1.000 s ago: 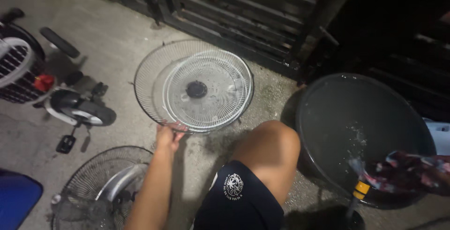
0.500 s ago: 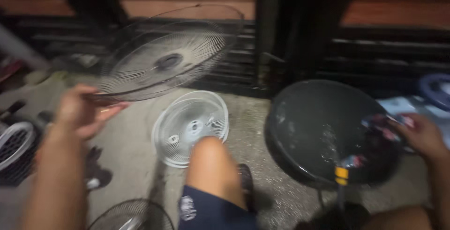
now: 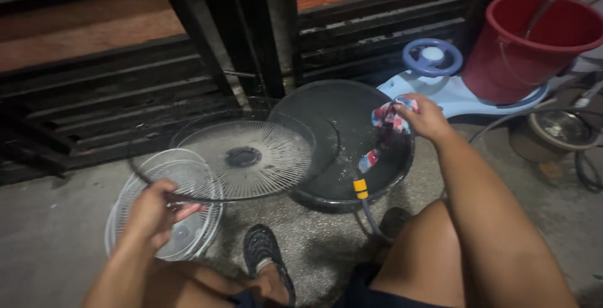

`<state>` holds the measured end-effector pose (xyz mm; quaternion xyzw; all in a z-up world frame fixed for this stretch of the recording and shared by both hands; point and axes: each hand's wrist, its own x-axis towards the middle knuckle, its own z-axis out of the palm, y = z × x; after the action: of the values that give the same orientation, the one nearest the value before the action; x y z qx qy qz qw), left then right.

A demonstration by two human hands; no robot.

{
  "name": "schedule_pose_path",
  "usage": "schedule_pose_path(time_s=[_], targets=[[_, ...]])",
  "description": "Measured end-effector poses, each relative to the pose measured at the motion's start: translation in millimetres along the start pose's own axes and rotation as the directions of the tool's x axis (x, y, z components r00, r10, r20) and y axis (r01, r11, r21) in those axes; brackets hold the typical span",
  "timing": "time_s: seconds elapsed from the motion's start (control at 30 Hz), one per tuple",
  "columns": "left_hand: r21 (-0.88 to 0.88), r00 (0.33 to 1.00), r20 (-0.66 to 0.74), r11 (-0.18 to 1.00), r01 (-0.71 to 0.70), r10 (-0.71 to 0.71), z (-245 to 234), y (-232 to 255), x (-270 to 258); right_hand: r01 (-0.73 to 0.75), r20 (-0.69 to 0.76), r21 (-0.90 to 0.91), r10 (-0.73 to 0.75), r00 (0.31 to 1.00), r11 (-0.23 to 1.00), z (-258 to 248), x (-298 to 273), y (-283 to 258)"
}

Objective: The person washes a fan blade and two fan cages using a cloth and water from a bucket. They scrub each part thoroughly, rinse them in the bucket, and place the cleaned items on the floor.

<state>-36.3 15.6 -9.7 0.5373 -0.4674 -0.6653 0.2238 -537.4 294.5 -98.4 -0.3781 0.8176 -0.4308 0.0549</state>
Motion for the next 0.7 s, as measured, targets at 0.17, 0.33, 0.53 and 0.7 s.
schedule_pose_path(time_s=[0.17, 0.33, 0.53, 0.7], targets=[[0.310, 0.969, -0.141, 0.939, -0.151, 0.203, 80, -16, 1, 0.030, -0.019, -0.047, -0.030, 0.999, 0.998, -8, -6, 8], [0.492, 0.655, -0.040, 0.585, -0.644, 0.755, 127, -68, 8, 0.044, 0.039, -0.035, -0.042, 0.998, 0.998, -11, -4, 17], [0.668, 0.330, 0.015, 0.236, -0.706, 0.944, 173, -126, 41, 0.069, 0.131, -0.033, -0.065, 0.989, 0.997, -8, -4, 24], [0.536, 0.690, -0.029, 0.594, -0.600, 0.723, 214, -146, 66, 0.025, 0.140, -0.063, -0.016, 0.990, 0.998, -7, -6, 24]])
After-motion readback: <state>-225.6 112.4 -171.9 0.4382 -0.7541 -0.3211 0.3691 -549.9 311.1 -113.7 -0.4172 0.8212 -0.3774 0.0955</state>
